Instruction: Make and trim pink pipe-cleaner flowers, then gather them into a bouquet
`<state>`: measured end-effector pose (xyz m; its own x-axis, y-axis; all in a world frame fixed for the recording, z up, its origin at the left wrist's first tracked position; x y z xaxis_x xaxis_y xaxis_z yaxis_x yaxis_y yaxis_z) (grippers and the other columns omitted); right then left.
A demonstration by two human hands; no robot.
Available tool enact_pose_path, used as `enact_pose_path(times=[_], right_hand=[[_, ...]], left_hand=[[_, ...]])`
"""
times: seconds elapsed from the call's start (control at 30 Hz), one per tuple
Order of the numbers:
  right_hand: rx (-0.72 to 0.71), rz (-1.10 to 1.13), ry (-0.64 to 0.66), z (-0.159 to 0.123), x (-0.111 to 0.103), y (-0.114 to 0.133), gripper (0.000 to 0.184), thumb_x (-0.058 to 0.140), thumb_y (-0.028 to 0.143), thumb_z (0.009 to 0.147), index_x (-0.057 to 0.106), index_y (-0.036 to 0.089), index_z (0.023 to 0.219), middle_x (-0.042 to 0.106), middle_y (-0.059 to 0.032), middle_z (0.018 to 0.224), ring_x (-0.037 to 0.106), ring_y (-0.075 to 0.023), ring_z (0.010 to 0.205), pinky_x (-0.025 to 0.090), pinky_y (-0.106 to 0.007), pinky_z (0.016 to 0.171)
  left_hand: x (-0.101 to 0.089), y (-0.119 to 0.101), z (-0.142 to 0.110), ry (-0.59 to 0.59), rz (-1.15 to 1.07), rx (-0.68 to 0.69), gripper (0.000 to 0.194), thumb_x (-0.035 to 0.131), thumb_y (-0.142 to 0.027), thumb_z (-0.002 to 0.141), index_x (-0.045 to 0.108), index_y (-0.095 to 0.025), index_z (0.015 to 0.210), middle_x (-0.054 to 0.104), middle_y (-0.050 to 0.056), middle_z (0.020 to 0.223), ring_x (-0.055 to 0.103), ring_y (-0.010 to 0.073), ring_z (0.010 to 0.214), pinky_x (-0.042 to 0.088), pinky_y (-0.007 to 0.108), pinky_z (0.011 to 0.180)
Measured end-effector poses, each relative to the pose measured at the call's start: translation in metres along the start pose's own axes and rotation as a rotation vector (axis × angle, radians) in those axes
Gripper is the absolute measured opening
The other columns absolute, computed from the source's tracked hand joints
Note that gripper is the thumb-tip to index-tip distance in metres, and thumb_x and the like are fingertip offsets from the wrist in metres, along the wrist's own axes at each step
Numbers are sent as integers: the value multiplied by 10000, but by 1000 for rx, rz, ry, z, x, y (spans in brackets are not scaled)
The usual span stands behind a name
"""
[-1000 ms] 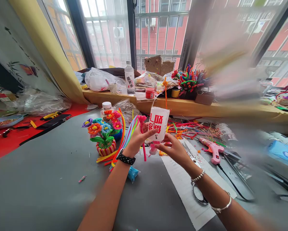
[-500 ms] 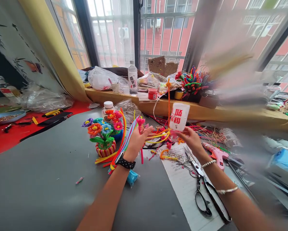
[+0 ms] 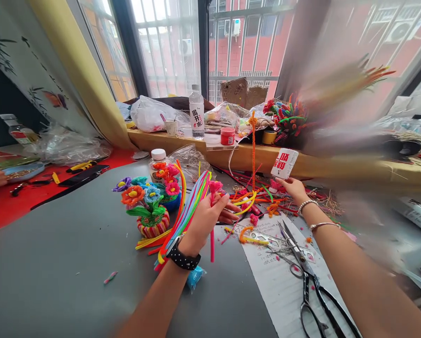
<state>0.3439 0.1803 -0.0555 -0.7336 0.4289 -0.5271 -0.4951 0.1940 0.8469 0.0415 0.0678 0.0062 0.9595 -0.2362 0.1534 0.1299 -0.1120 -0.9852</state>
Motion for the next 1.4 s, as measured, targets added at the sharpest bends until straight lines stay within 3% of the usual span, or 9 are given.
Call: enact_pose_path(times=[0.4, 0.47, 0.57, 0.63, 0.73, 0.9, 1.03, 1.2, 1.4], right_hand=[[-82, 89, 6, -1, -3, 6, 281, 477, 280, 847, 495, 144, 1092, 526, -71, 1080, 545, -177, 904, 465, -374, 755], [-80, 88, -36, -4, -7, 7, 283, 477, 280, 846, 494, 144, 1094, 524, -72, 1084, 543, -178, 907, 464, -376, 757], [-66, 71, -138, -15, -18, 7, 281, 472, 280, 849, 492, 153, 1100, 516, -73, 1101, 538, -179, 919, 460, -378, 767], [-81, 54, -192, -29, -25, 8, 278, 469, 281, 851, 492, 155, 1098, 516, -72, 1099, 537, -177, 917, 459, -378, 767], [-165, 13, -186, -63, -35, 13, 280, 469, 302, 838, 511, 128, 1053, 564, -87, 1017, 554, -184, 879, 463, -344, 739], [-393, -156, 33, -135, -36, 23, 270, 507, 377, 756, 596, 157, 883, 628, -75, 885, 579, -188, 741, 454, -307, 659], [-541, -369, 168, -178, -30, 22, 123, 556, 284, 698, 646, 204, 725, 615, -51, 852, 546, -217, 815, 415, -346, 752], [-602, -600, 193, -204, -26, 21, 123, 563, 138, 624, 644, 187, 703, 584, -69, 843, 507, -244, 802, 403, -373, 735], [-589, -745, 187, -215, -26, 23, 99, 557, 90, 604, 616, 168, 624, 565, -83, 793, 500, -254, 774, 410, -364, 668]], left_hand=[[0, -7, -2, -32, 26, 41, 259, 549, -391, 708, 502, -138, 725, 603, 25, 618, 556, 97, 520, 444, 205, 526], [0, -8, -1, -25, 35, 65, 290, 548, -423, 701, 470, -144, 706, 557, -4, 573, 500, 69, 459, 397, 183, 460], [1, -6, 1, -8, 22, 74, 332, 537, -459, 698, 402, -159, 659, 414, -65, 484, 305, 13, 356, 218, 158, 350], [0, -5, 2, -4, -4, 67, 344, 548, -465, 688, 378, -167, 667, 325, -89, 471, 224, 3, 359, 151, 161, 350], [-1, -5, 2, -24, -8, 75, 355, 575, -466, 663, 377, -172, 688, 299, -92, 487, 231, 6, 378, 158, 160, 365], [2, -5, 3, 4, 29, 103, 355, 524, -488, 694, 391, -161, 654, 370, -72, 514, 267, 6, 369, 185, 164, 357], [3, -3, 6, 13, 91, 152, 356, 508, -497, 698, 442, -148, 694, 480, -28, 594, 374, 27, 415, 269, 173, 385], [0, -2, 11, 35, 169, 205, 381, 497, -517, 698, 457, -141, 645, 432, -39, 531, 306, 23, 384, 215, 187, 364], [-3, -5, 12, -16, 223, 281, 383, 469, -524, 714, 430, -151, 639, 377, -54, 516, 296, 32, 417, 233, 188, 394]])
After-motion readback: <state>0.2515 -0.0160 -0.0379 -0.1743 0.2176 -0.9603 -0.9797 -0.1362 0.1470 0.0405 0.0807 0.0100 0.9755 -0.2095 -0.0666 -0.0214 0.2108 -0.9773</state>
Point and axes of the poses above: each hand's wrist, its own z-axis towards the middle knuckle, its own x-axis out of the palm, y = z × x, the point moved 6 cm from there along z, towards the middle knuckle
